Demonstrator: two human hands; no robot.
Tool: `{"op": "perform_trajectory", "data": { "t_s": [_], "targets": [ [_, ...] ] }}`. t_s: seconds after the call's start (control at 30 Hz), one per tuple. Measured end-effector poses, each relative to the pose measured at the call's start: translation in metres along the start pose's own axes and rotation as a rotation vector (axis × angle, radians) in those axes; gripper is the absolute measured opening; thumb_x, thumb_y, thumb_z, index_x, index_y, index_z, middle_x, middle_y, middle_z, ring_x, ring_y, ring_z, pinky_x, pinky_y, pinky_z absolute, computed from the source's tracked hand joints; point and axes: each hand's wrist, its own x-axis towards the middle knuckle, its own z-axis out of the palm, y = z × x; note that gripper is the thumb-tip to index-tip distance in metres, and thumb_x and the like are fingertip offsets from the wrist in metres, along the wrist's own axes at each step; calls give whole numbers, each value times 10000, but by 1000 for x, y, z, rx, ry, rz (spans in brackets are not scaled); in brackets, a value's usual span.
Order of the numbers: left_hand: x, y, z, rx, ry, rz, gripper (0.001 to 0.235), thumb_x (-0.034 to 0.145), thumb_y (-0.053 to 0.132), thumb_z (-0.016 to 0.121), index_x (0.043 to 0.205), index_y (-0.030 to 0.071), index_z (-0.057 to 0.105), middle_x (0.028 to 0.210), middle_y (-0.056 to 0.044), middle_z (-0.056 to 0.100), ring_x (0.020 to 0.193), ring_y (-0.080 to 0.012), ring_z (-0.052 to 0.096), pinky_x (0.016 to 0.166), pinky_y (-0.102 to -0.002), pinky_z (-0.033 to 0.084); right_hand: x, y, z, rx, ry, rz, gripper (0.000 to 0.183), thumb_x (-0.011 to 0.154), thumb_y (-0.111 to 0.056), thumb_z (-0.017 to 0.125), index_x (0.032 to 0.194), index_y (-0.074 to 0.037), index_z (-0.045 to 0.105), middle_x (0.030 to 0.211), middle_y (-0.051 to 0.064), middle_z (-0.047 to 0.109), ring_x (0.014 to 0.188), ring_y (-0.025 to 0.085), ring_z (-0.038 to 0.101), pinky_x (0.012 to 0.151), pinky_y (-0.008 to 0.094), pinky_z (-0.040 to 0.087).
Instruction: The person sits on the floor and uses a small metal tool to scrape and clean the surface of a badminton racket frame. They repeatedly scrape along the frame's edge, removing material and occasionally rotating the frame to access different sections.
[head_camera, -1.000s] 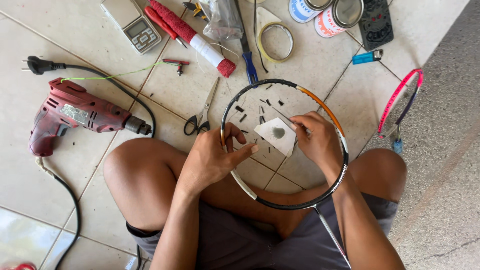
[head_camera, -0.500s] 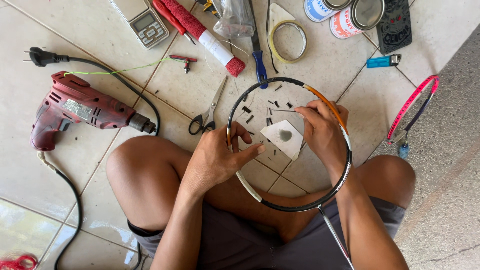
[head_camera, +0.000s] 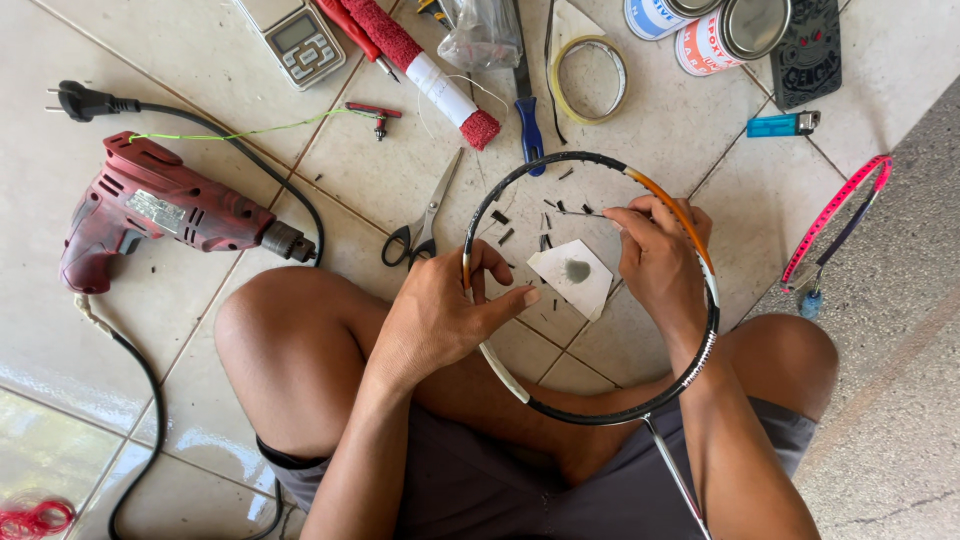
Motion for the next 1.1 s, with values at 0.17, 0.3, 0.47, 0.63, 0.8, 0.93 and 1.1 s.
{"op": "perform_trajectory", "data": {
  "t_s": [0.17,0.3,0.47,0.63,0.8,0.93,1.1],
  "targets": [
    [1,-2,-1,0,0,-2,260,811,346,864,916,139,747,573,-65,616,499,-185,569,570,-323,505,-3,7,7,-88,24,0,217,1072,-32,672,1165,-184,796,1013,-17,627,1042,193,624,1017,387,317],
    [1,-2,0,4,-6,-10,230,814,332,849,909,151,745,563,-56,609,497,-191,576,565,-319,501,-4,6,9,-47,63,27,163,1095,-62,687,1168,-163,793,1007,1,645,1023,219,652,962,391,362],
    [1,1,-1,-4,-10,-32,231,813,330,844,913,146,747,581,-67,605,518,-204,593,587,-333,514,-2,-2,12,116,84,148,158,1064,0,699,1184,-52,788,974,134,713,868,307,734,747,357,561],
    [-1,0,-2,-8,-19,-45,243,814,345,848,910,145,749,583,-62,611,523,-197,590,583,-329,512,-12,7,24,162,60,125,162,971,-13,771,1108,-82,821,909,55,699,758,239,727,613,316,577],
    [-2,2,-4,-3,-38,-40,239,827,320,831,931,122,747,591,-80,619,550,-218,612,598,-355,522,-9,-11,1,155,-188,62,181,938,-30,764,1080,-127,819,890,47,720,791,235,744,662,359,598],
    [-2,2,-4,-3,-40,-23,237,830,311,830,938,118,744,599,-83,614,549,-223,616,599,-359,525,-15,-13,-7,214,-275,99,134,967,-40,734,1063,-114,792,893,70,744,819,256,754,684,365,592],
    [-1,4,-5,6,-48,-18,213,837,288,814,944,119,743,596,-71,617,539,-204,617,593,-344,525,-18,-21,-11,156,-346,174,143,1046,-58,655,1164,-81,732,923,172,735,864,349,759,684,425,611]
  ]
}}
